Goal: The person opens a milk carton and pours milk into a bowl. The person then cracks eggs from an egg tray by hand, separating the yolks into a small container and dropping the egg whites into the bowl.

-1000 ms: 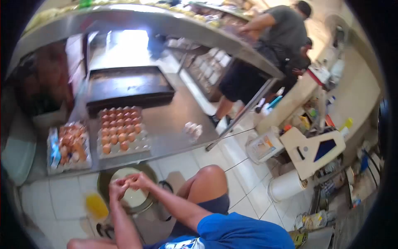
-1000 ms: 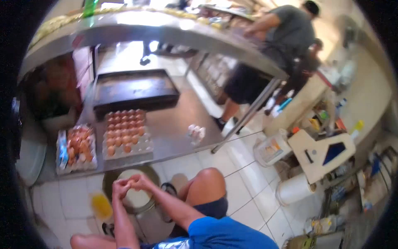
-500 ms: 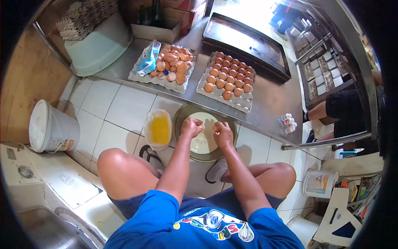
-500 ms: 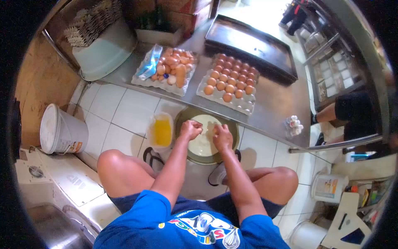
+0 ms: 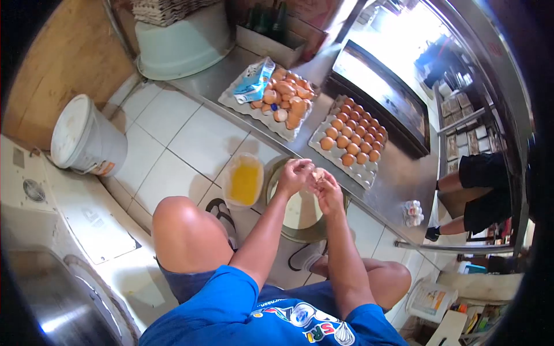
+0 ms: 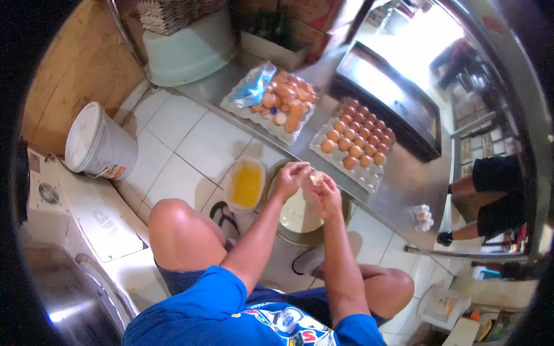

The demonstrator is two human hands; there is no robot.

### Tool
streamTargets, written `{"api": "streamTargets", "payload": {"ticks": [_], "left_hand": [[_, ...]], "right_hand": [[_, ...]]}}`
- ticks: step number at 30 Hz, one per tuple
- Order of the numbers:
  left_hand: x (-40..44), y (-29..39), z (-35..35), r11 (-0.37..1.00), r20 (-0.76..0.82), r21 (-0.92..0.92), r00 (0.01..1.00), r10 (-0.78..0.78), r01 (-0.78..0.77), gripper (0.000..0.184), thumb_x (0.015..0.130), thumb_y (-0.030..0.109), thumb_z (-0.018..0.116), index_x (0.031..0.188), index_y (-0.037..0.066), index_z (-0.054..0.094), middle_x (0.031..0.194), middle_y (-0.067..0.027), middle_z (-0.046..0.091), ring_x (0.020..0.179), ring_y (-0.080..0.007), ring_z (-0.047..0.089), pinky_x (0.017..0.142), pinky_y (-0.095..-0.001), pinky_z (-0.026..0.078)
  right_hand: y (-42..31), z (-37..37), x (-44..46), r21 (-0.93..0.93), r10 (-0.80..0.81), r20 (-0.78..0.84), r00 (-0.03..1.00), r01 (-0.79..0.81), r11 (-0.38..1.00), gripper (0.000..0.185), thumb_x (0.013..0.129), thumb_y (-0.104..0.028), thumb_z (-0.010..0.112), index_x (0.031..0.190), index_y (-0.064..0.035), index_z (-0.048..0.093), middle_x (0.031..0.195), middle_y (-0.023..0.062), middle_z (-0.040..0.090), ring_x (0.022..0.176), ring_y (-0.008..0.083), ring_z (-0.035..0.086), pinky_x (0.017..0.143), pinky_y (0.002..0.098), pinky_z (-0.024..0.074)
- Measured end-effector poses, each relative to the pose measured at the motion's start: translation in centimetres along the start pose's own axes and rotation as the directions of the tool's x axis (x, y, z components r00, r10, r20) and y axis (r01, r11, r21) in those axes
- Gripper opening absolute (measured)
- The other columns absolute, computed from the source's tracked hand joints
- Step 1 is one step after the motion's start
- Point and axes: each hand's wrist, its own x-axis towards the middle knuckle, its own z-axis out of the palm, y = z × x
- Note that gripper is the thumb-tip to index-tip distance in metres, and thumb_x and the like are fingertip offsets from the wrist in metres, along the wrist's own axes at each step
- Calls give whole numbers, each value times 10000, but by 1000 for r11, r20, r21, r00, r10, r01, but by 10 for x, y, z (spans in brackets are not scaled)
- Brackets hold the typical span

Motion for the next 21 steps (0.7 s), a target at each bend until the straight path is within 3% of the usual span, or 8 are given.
{"api": "streamTargets", "payload": {"ticks": [3,5,11,16,18,20,21], "left_hand": [[9,-13,-15,985,-95,-150,990,-100,85,210,878,190,660,1060,94,704,946,-11,672,795,-69,584,683,-209,468],[17,-20,-24,942,-154,-299,966,-208,155,232,896,216,641,1090,99,692,968,-5,660,822,-68,581,680,-211,461],[25,-13,-27,922,-236,-304,919,-315,239,286,928,266,600,1159,108,661,945,1,647,820,-74,582,650,-209,445],[35,2,-34,874,-188,-390,904,-383,289,385,948,289,574,1297,127,567,1085,-3,617,897,-90,580,694,-206,437],[42,0,-40,849,-176,-483,927,-332,213,453,954,288,566,1367,121,485,1182,-26,578,966,-122,576,769,-241,444],[44,-5,-41,801,-159,-579,943,-294,152,531,960,288,559,1437,116,403,1279,-49,539,1034,-154,572,845,-276,452],[45,-1,-43,792,-151,-593,945,-290,148,563,967,303,548,1465,125,354,1333,-61,494,1085,-177,559,875,-288,440]], "right_hand": [[-20,11,46,-105,-34,-8,999,33,994,336,893,7,529,1230,2,516,1076,177,644,827,236,676,674,302,587],[-46,47,72,-199,-80,95,992,98,975,332,895,-9,545,1226,6,528,1078,164,646,829,224,669,671,290,581],[-71,141,141,-385,-177,139,974,217,897,341,854,-23,604,1191,1,566,1038,128,648,797,183,646,613,258,553],[-66,157,164,-738,-365,127,922,334,586,354,810,-42,624,1164,-28,602,984,99,655,743,143,612,604,223,524],[-63,144,150,-771,-408,123,904,346,534,325,803,-25,614,1127,-44,629,984,63,659,751,129,604,592,216,510],[-68,119,129,-740,-452,57,890,341,580,240,802,-50,625,1038,-58,672,919,29,669,721,118,582,562,224,485],[-72,97,124,-814,-576,61,815,375,444,203,795,-60,633,992,-57,684,882,26,670,718,118,585,567,227,475]]}}
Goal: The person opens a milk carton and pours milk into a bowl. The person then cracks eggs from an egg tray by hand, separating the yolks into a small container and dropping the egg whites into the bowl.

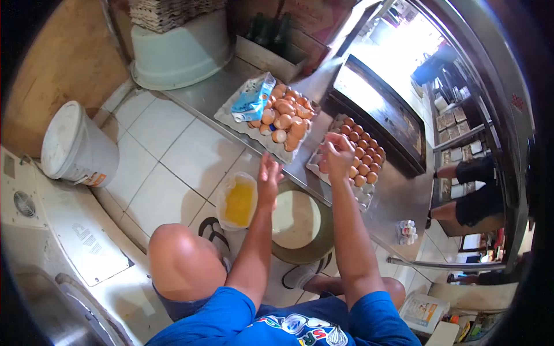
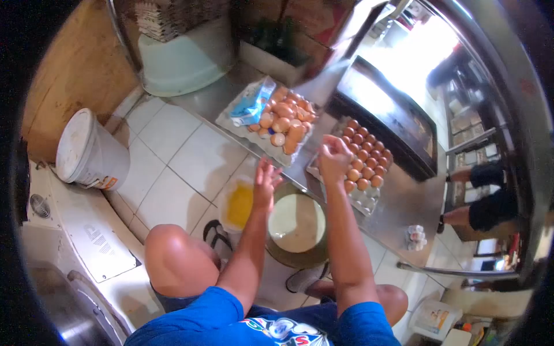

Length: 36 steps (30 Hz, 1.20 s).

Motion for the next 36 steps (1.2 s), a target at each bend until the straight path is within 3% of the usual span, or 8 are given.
{"api": "streamTargets", "payload": {"ticks": [7,9,12,19,20,23,29,36], "left_hand": [[-4,5,-1,1000,23,7,1000,-20,20,563,989,343,498,1485,141,324,1402,-82,451,1163,-210,539,898,-322,428],[-6,-3,4,998,52,46,998,-47,45,575,982,354,514,1480,130,333,1421,-90,435,1166,-213,538,924,-332,425],[-16,-12,12,991,67,128,996,-55,46,558,983,337,493,1477,126,340,1415,-100,448,1142,-207,549,897,-320,429],[-25,-20,10,962,78,267,994,-75,51,530,975,307,473,1459,118,369,1396,-104,474,1087,-186,570,861,-300,435],[-24,-20,10,962,84,268,993,-79,54,530,975,307,473,1459,118,369,1396,-104,474,1087,-186,570,861,-300,435],[-21,-18,10,963,72,266,995,-62,41,511,972,309,479,1438,116,398,1365,-94,501,1068,-176,577,852,-296,435],[-28,-21,17,961,44,267,995,-86,71,480,963,310,497,1399,116,446,1312,-76,536,1042,-165,588,841,-288,433],[-35,-33,20,953,105,300,992,-64,30,445,951,269,529,1357,94,480,1247,-76,568,1016,-159,596,839,-284,443]], "right_hand": [[41,-66,-10,-376,29,-38,999,-41,926,164,754,-96,654,910,-91,701,795,39,664,704,174,601,648,284,482],[46,-50,-17,-783,-323,319,891,440,440,318,718,-131,671,1035,-145,673,879,57,660,771,278,614,671,369,495],[55,-40,-20,-817,-252,333,909,411,404,466,694,-159,676,1153,-186,606,938,67,637,851,352,605,702,424,487],[46,-51,-30,-727,-29,131,991,115,677,428,661,-117,704,1069,-134,574,1069,93,598,863,315,603,719,410,502],[49,-54,-35,-435,-71,66,995,93,896,417,669,-92,713,1060,-113,570,1026,82,598,835,269,598,713,364,499],[52,-63,-68,90,-53,-171,984,69,994,413,701,-54,724,1079,-80,560,945,58,593,806,191,582,712,291,487],[94,-85,-141,-311,62,-450,891,-221,924,468,787,-18,691,1240,-8,572,1004,112,655,825,207,628,765,276,506],[102,-86,-159,-387,-221,-403,888,54,920,499,797,-43,694,1279,-2,573,1105,139,670,897,225,651,783,294,515]]}}
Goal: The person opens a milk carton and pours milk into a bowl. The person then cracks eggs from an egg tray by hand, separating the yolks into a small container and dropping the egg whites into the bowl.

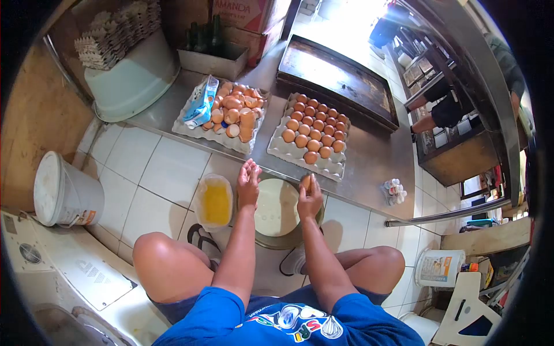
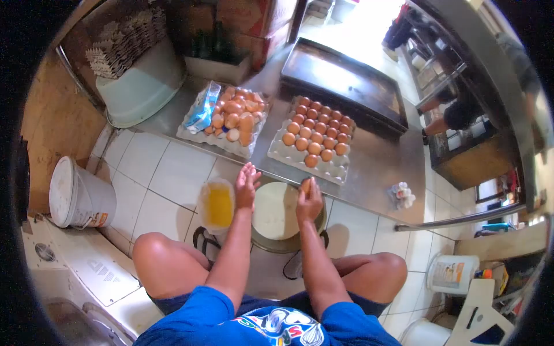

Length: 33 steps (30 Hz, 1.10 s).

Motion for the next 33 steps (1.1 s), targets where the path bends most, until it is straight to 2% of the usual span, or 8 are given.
{"api": "streamTargets", "payload": {"ticks": [4,9,14,15,18,23,29,33], "left_hand": [[1,-3,-5,1000,6,-2,1000,13,-13,407,937,164,574,1320,48,498,1185,-109,598,1001,-167,597,832,-286,484],[2,-7,0,997,43,-9,996,75,-75,378,897,99,612,1266,44,550,1123,-97,629,935,-156,614,804,-266,504],[-11,-2,11,952,243,270,967,80,-146,354,849,49,627,1202,38,617,1090,-72,660,924,-146,630,786,-241,494],[-16,4,13,932,305,319,950,69,-170,359,823,9,635,1181,29,635,1067,-72,672,908,-138,633,779,-241,502],[-24,13,19,842,507,417,857,97,-342,371,788,-1,631,1157,23,649,1018,-88,670,871,-150,645,775,-260,530],[-26,11,17,960,658,207,753,8,-191,405,772,-19,661,1174,17,648,998,-76,702,841,-114,647,757,-241,528],[-20,-11,6,973,599,212,799,-53,-95,411,730,-13,698,1139,6,664,954,-72,710,769,-116,649,726,-235,535],[-26,-8,2,870,500,462,861,-95,-172,382,702,2,724,1082,-7,686,920,-71,716,750,-121,648,706,-243,543]], "right_hand": [[2,1,-1,-8,81,71,994,-81,997,512,799,-62,696,1292,-3,569,1154,145,666,914,236,661,774,297,522],[21,7,7,-141,-95,122,988,112,984,498,805,-74,688,1285,-11,574,1143,140,671,884,248,670,766,301,529],[24,-3,6,-114,49,138,989,-33,993,415,825,-91,668,1223,0,596,1045,156,679,770,245,671,663,296,544],[17,-9,10,95,224,236,946,-251,963,388,832,-93,657,1204,-2,597,1014,156,674,747,236,665,631,287,540],[3,-24,15,461,473,652,593,-805,375,307,854,-96,625,1147,-8,598,921,158,660,678,208,647,536,261,527],[-4,-26,14,427,393,773,498,-867,258,231,881,-90,567,1102,-26,584,843,142,631,616,175,620,455,214,489],[-12,-25,5,346,396,811,431,-899,269,313,846,-26,586,1158,-2,569,892,137,655,602,157,609,471,201,489],[-29,-23,-4,261,314,716,624,-657,707,358,793,10,642,1147,14,596,927,119,667,608,136,600,475,200,478]]}}
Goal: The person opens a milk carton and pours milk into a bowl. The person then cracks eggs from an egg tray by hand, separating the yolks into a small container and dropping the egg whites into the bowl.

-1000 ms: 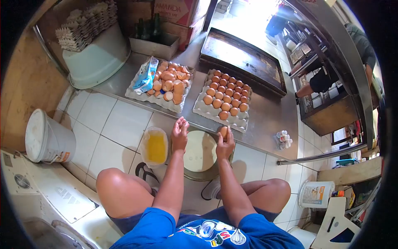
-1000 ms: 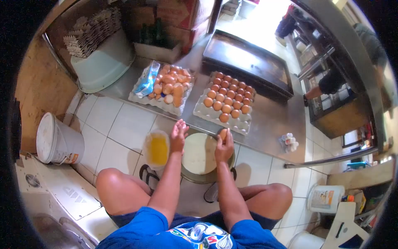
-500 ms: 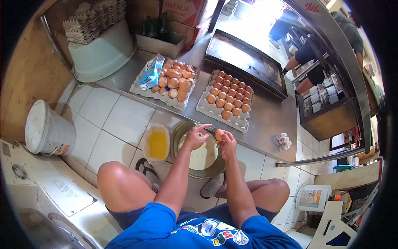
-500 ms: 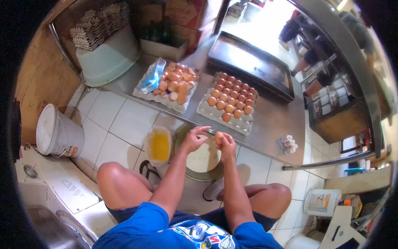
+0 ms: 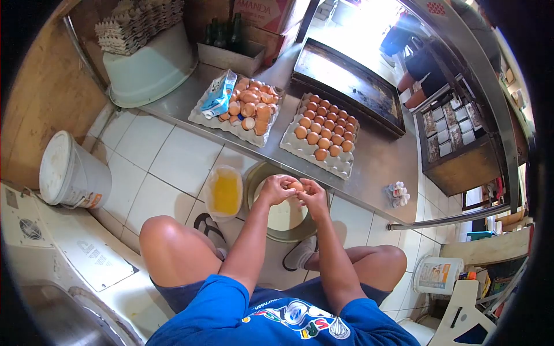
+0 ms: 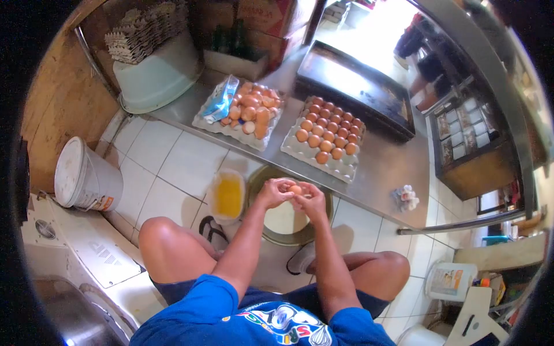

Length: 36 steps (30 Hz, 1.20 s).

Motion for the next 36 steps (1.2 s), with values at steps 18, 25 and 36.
{"api": "streamTargets", "payload": {"ticks": [18,25,36], "left_hand": [[-3,-26,-1,858,-220,498,975,-14,125,229,703,156,689,922,104,734,845,-97,719,703,-246,657,667,-342,531],[7,-38,-18,898,-301,312,928,-218,312,223,716,175,706,916,78,721,853,-96,717,716,-222,657,670,-327,528],[9,-3,-12,988,-219,-156,975,-45,11,312,800,232,727,1026,23,682,878,-37,695,760,-113,606,698,-247,501]], "right_hand": [[33,-13,1,-875,-539,140,830,359,325,385,694,10,641,1075,-40,660,905,77,645,651,157,600,497,244,475],[44,-16,5,-362,16,-212,977,-93,928,295,780,-35,620,1074,-48,644,943,99,640,704,200,633,546,276,517],[8,10,45,615,188,303,934,-343,710,318,934,-281,529,1117,-33,604,897,108,661,720,210,652,563,286,537]]}}
